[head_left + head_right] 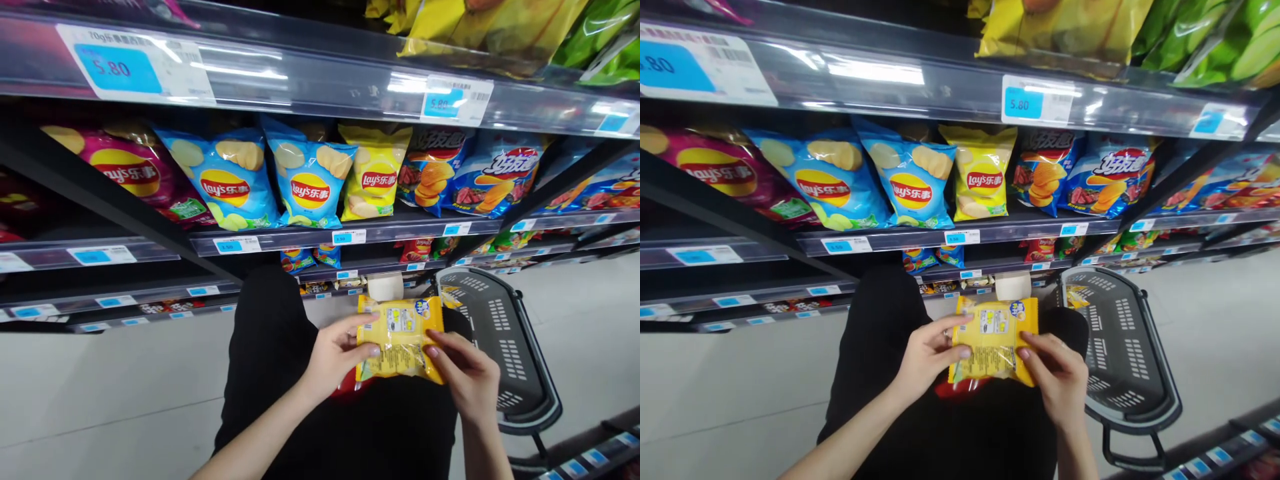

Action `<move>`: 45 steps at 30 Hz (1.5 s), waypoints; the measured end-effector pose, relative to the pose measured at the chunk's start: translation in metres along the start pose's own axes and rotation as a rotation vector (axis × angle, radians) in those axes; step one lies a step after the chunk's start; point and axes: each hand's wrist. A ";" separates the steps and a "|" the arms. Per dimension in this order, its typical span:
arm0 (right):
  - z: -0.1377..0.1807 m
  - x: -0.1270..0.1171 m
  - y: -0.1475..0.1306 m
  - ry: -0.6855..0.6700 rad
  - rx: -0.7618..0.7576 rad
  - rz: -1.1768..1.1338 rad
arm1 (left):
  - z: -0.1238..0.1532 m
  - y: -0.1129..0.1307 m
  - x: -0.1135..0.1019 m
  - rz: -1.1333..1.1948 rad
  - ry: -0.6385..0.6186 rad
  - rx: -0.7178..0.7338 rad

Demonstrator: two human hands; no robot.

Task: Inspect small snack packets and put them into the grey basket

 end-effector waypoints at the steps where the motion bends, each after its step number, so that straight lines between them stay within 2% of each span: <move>1: 0.001 -0.001 0.000 -0.016 -0.041 0.012 | 0.000 0.001 -0.001 -0.075 0.011 0.026; 4: 0.001 -0.002 -0.003 -0.032 -0.095 0.044 | 0.000 0.005 -0.004 -0.301 0.040 0.239; 7: 0.001 0.000 -0.005 0.028 -0.096 0.053 | 0.001 0.008 -0.004 -0.437 0.053 0.405; 11: 0.005 0.005 -0.008 0.021 -0.062 0.048 | 0.004 0.012 0.001 -0.527 0.062 0.471; 16: 0.011 0.008 -0.015 -0.028 0.066 0.024 | 0.007 0.019 0.005 -0.622 0.050 0.496; 20: 0.014 0.011 -0.021 -0.020 0.130 -0.047 | 0.010 0.025 0.007 -0.655 0.062 0.370; 25: 0.016 0.010 -0.027 -0.004 0.207 -0.096 | 0.014 0.029 0.009 -0.572 0.097 0.180; 27: 0.015 0.008 -0.028 -0.012 0.237 -0.116 | 0.015 0.030 0.007 -0.555 0.063 0.196; 29: 0.013 0.006 -0.029 -0.027 0.244 -0.146 | 0.014 0.029 0.002 -0.562 -0.005 0.281; 32: 0.010 0.005 -0.031 0.019 0.246 -0.205 | 0.015 0.024 -0.006 -0.545 -0.074 0.330; 35: 0.008 0.004 -0.031 0.036 0.302 -0.273 | 0.017 0.019 -0.009 -0.352 -0.093 0.184; 39: 0.007 0.003 -0.026 -0.058 0.463 -0.440 | 0.020 0.020 -0.005 -0.024 -0.078 0.008; 42: 0.005 0.002 -0.023 -0.081 0.565 -0.483 | 0.017 0.025 -0.002 -0.001 -0.043 -0.115; 45: 0.002 0.002 -0.022 -0.103 0.601 -0.431 | 0.009 0.029 -0.005 -0.039 -0.124 -0.284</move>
Point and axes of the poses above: each hand's wrist, its own z-axis away from the middle knuckle, its own x-axis out of the palm, y = z × x, and after that the axes turned 9 degrees about y, right-handed
